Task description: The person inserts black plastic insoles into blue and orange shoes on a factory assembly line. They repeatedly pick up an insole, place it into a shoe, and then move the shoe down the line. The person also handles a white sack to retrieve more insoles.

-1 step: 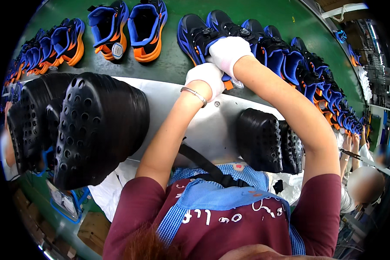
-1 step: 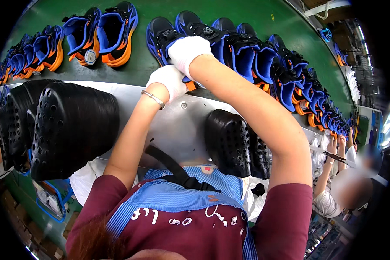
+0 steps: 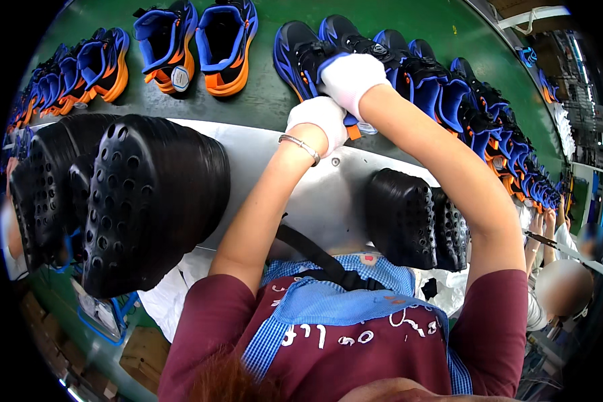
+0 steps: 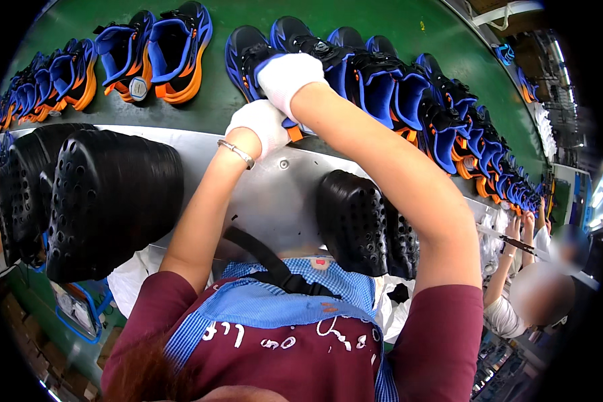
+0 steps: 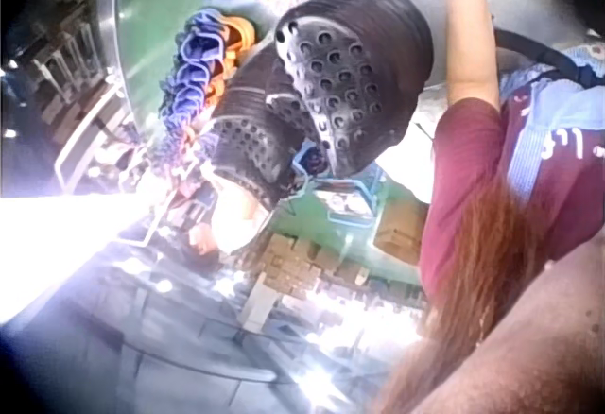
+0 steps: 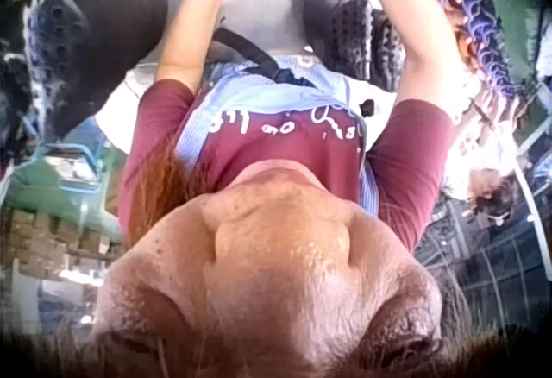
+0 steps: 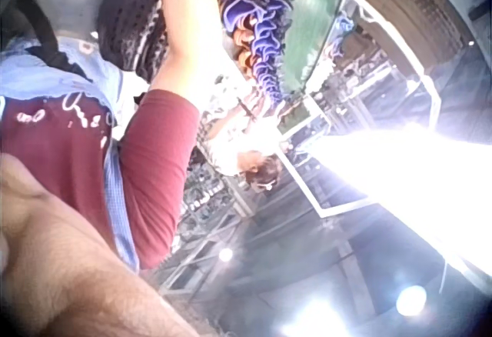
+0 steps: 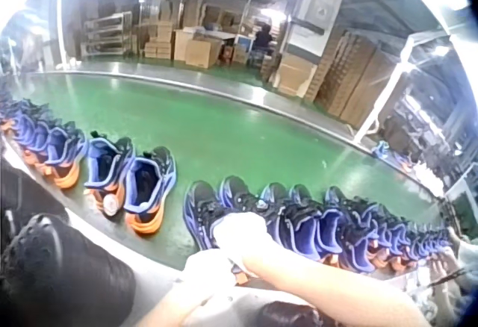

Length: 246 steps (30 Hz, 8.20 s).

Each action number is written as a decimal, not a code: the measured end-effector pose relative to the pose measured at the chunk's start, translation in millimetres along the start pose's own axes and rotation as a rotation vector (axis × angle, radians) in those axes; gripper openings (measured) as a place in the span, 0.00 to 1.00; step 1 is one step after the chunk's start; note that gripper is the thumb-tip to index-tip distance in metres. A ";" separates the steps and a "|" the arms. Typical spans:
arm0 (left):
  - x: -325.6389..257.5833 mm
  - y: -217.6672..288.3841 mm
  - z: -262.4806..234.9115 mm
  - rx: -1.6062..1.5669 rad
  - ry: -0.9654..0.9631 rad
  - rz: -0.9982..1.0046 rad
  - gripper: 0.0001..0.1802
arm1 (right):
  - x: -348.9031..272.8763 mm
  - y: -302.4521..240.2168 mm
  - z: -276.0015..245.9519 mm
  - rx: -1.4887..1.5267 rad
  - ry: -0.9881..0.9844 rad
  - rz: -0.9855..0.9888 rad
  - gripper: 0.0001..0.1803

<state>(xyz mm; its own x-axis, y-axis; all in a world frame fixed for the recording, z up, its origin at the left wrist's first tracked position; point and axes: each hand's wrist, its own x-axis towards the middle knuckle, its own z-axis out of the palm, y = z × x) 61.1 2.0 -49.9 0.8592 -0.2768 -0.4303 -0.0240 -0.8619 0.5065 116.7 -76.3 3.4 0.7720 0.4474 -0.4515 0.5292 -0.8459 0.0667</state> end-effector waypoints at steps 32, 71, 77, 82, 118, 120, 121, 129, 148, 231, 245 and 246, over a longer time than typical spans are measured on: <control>9.4 -20.7 -21.1 0.336 0.148 0.130 0.24 | -205.2 111.7 11.2 0.390 0.635 0.121 0.16; 1.8 17.3 6.4 0.208 0.624 0.401 0.21 | -430.3 153.3 268.4 0.604 0.631 1.045 0.32; -6.9 31.3 -6.6 0.227 0.680 0.445 0.22 | -451.3 151.2 197.9 0.805 0.744 1.069 0.33; -36.5 82.2 -11.3 -0.633 0.419 0.559 0.29 | -410.1 132.7 124.2 0.719 0.971 0.638 0.33; -33.6 -58.6 -3.7 -0.706 0.611 0.228 0.24 | -106.5 27.7 -18.9 0.279 0.378 0.067 0.21; -25.2 -56.5 -27.3 -0.342 0.933 0.166 0.29 | -91.6 38.1 -27.2 0.369 0.305 0.086 0.25; -14.1 -58.5 -30.7 -0.276 0.941 0.184 0.32 | -83.8 43.9 -23.6 0.367 0.324 0.070 0.26; 45.3 -73.0 -79.5 -0.250 0.808 -0.010 0.23 | -51.5 38.3 -43.5 0.449 0.149 -0.039 0.29; -35.0 -50.9 0.5 -0.337 1.029 0.140 0.18 | 68.8 -25.0 -11.4 -0.061 0.136 -0.139 0.15; 18.5 65.8 4.9 0.382 0.322 0.464 0.26 | -347.3 143.4 222.9 0.465 0.270 0.534 0.31; -44.0 60.4 -16.5 0.091 0.408 0.463 0.21 | -389.0 159.8 200.4 0.588 0.439 0.598 0.31; -45.1 62.3 -16.9 0.003 0.389 0.490 0.21 | -390.8 159.1 190.2 0.604 0.509 0.575 0.33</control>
<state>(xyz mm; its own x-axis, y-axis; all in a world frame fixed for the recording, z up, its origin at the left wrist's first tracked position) 29.4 -32.0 13.7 0.8710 -0.4661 0.1551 -0.4635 -0.6755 0.5735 -167.8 -440.9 21.3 0.9908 -0.1279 -0.0450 -0.1354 -0.9171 -0.3750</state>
